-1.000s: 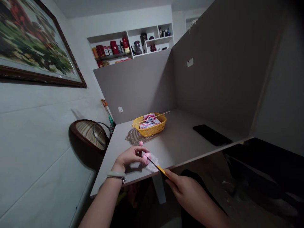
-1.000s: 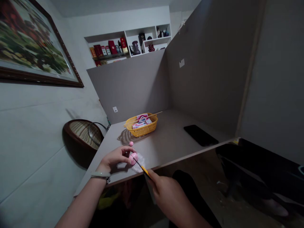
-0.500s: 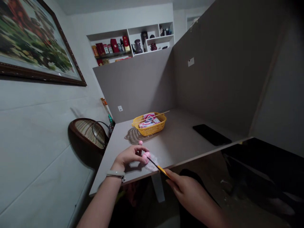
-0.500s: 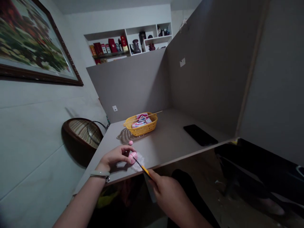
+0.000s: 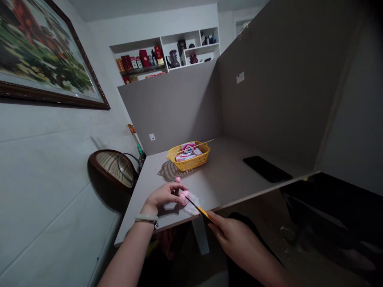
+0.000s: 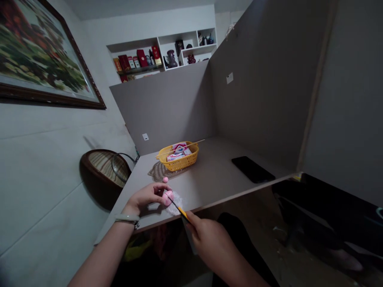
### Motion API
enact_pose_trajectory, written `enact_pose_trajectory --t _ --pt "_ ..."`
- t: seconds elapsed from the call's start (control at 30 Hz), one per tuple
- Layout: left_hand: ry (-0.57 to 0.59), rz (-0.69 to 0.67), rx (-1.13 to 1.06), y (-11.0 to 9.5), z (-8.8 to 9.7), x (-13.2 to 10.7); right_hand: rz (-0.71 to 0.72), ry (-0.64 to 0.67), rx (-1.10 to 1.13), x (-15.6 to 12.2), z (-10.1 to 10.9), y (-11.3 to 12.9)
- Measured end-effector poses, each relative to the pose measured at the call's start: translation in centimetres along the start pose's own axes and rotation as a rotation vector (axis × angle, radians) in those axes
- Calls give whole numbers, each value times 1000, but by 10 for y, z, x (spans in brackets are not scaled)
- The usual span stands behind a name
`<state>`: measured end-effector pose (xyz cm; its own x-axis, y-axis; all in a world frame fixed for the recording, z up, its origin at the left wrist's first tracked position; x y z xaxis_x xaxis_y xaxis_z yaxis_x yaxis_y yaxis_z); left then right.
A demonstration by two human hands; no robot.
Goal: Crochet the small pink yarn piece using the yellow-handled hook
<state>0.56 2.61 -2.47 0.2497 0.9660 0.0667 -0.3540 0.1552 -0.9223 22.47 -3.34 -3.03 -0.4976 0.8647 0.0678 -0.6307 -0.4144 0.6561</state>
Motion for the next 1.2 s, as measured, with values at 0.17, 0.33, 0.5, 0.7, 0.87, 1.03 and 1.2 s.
enact_pose_trajectory --t 0.17,0.33,0.5,0.7,0.87,1.03,1.2 --pt "55 7 -57 -3 -7 -2 41 -29 -9 20 1 19" --pt "5 6 4 -1 2 -1 21 -9 -5 7 -2 4" --pt "13 -14 -18 -2 -2 1 1 -15 -38 5 0 5" --pt "6 3 -42 0 -1 -1 24 -32 -75 23 0 19" --pt "-4 -20 16 0 2 1 0 2 -23 -1 0 -4" --pt "1 -7 -19 -1 -2 1 21 -17 -18 16 -1 10" --pt "-21 -4 -59 -1 1 -2 42 -50 -18 21 -3 12"
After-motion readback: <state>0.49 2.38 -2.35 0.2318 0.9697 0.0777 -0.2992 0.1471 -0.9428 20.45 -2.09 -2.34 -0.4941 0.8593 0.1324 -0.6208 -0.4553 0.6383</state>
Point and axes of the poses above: each hand's wrist, its own x-axis towards the middle knuckle, its own z-axis out of the back of the hand, y = z × x, the point moved 8 cm from there along x, towards the middle knuckle, and after that the axes turned 11 degrees about -z, right-handed, at the moved point
